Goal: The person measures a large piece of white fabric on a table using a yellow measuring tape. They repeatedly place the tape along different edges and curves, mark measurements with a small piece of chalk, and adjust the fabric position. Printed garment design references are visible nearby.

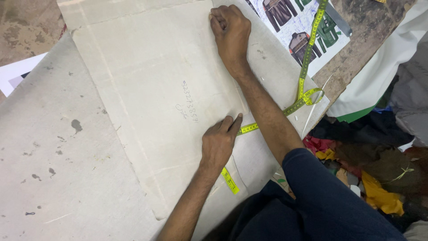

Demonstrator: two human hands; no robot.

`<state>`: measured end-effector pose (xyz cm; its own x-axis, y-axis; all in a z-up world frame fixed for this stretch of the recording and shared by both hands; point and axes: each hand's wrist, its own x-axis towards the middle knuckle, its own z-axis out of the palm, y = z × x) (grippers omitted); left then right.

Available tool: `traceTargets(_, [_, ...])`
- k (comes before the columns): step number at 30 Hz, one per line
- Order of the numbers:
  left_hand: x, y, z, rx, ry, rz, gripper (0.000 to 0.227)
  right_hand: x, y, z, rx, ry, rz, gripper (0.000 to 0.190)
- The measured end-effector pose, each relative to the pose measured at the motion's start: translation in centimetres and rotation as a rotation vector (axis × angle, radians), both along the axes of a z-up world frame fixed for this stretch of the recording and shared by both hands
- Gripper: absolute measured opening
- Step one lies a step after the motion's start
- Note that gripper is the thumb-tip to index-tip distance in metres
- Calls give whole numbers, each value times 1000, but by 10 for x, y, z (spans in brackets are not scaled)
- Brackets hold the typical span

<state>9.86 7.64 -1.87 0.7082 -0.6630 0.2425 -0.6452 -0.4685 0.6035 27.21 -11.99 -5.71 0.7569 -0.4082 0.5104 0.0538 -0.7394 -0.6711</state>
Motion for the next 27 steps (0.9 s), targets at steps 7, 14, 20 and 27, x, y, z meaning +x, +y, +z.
traceTargets(7, [0,1,1,0,9,6,42,15,-2,-6,27,-6,-8,13])
traceTargets(14, [-1,1,1,-10,-2,7,42,27,-8,-12,-23,-68,-5,14])
traceTargets(20, [-1,0,-1,-3,5,15,42,28,-8,-11,-20,-61,-5,16])
traceTargets(27, [-1,1,-1,-4,0,15,41,28,-5,-8,-5,-107,-30,15])
